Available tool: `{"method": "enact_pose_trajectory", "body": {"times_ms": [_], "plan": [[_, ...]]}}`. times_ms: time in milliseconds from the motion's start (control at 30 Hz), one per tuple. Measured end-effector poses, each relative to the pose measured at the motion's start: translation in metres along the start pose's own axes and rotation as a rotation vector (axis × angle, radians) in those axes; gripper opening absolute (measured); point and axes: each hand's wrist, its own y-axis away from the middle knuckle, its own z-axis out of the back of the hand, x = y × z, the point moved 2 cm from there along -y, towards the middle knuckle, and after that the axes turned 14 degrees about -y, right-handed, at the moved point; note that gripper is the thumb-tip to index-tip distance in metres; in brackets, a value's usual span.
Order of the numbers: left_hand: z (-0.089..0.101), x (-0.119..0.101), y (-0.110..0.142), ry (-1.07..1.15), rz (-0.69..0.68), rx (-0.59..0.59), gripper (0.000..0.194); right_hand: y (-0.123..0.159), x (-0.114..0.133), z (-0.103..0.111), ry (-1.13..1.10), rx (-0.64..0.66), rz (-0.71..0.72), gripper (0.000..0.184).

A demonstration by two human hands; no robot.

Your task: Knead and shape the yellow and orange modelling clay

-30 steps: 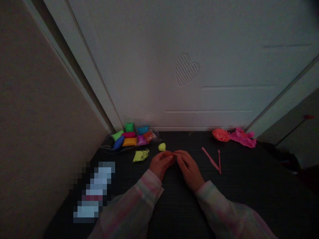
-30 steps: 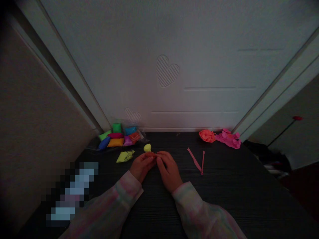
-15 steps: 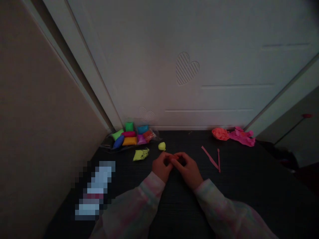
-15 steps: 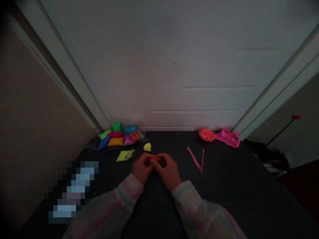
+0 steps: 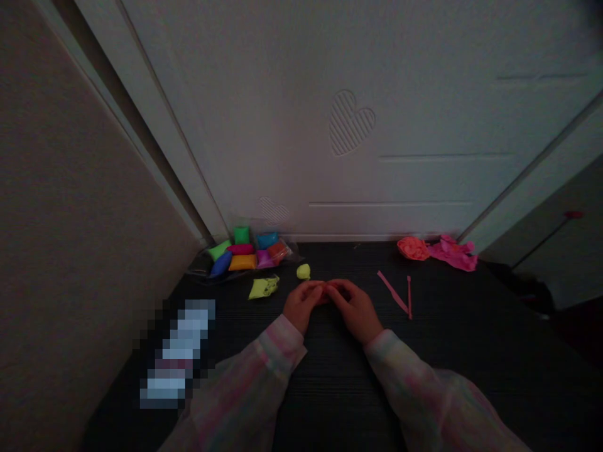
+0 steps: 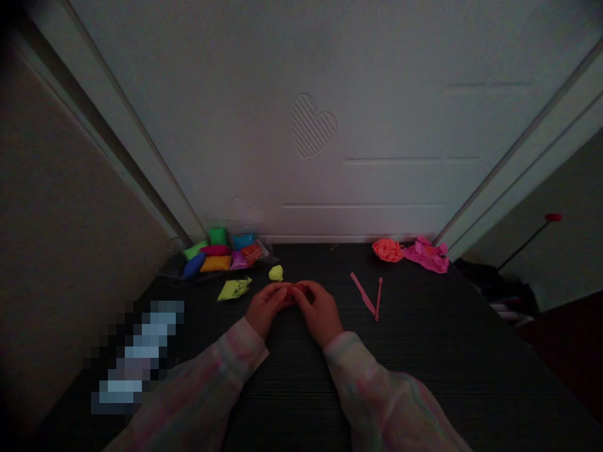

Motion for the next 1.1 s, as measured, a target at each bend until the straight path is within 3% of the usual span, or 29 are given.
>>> {"method": "enact_pose_trajectory", "body": {"times_ms": [167,367,667,1100], "plan": [[0.0,0.007,-0.003,0.054,0.058,0.02,0.024,0.0,0.003,0.002,0.084,0.018,0.067,0.021],[-0.005,0.001,0.001,0.216,0.123,0.057,0.028,0.003,0.006,0.002,0.211,0.015,0.255,0.02],[-0.004,0.0,0.001,0.288,0.152,0.171,0.025,0.01,0.009,-0.003,0.279,0.132,0.328,0.033],[0.0,0.006,-0.002,0.166,0.102,0.063,0.019,0.011,0.009,-0.009,0.35,0.141,0.404,0.043]]}}
